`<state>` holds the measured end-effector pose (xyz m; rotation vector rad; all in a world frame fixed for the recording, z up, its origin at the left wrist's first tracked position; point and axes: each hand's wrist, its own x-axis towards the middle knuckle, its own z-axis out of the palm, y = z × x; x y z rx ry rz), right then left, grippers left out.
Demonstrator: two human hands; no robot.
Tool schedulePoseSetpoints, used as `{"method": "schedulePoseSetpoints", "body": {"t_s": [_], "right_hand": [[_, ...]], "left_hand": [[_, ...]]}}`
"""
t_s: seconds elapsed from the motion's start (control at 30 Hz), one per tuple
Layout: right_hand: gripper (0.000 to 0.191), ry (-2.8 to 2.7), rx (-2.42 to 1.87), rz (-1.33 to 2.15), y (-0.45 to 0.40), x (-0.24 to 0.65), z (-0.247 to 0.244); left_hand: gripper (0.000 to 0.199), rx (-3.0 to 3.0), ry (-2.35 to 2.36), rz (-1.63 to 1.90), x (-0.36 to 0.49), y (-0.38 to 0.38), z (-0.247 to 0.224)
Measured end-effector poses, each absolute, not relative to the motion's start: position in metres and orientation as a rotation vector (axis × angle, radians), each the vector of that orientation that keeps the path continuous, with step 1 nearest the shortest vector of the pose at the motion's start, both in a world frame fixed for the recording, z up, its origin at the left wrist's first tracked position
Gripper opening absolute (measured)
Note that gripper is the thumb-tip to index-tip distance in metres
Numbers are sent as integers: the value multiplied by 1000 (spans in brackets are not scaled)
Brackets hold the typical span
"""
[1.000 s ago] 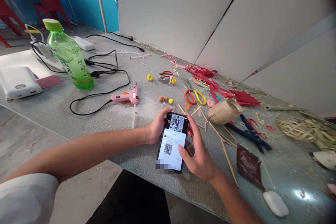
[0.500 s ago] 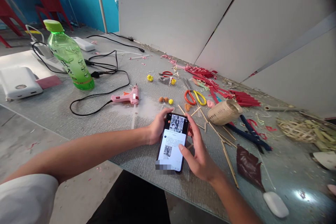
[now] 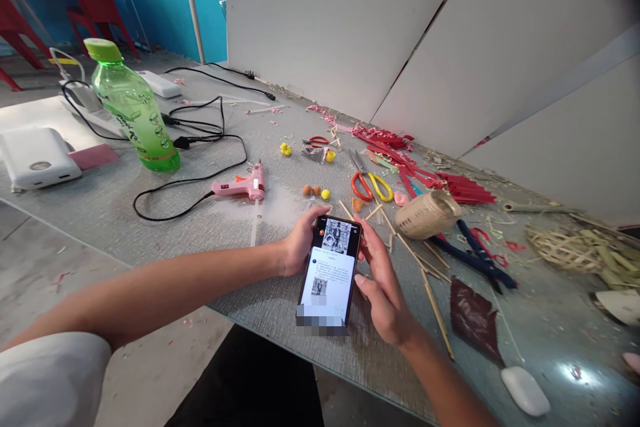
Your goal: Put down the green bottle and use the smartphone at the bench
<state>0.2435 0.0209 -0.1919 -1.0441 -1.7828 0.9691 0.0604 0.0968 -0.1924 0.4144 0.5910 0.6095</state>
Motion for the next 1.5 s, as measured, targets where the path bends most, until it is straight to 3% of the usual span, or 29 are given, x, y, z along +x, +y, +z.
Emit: {"method": "schedulePoseSetpoints", "body": {"t_s": [0.63,1.5], "right_hand": [[72,-1747,-1111,927,22,244,-191],[53,-1691,-1127,927,23,243,-194]], "left_hand": [[71,426,528,591,61,95,-191],[65,406,556,605,60,97,-195]]}}
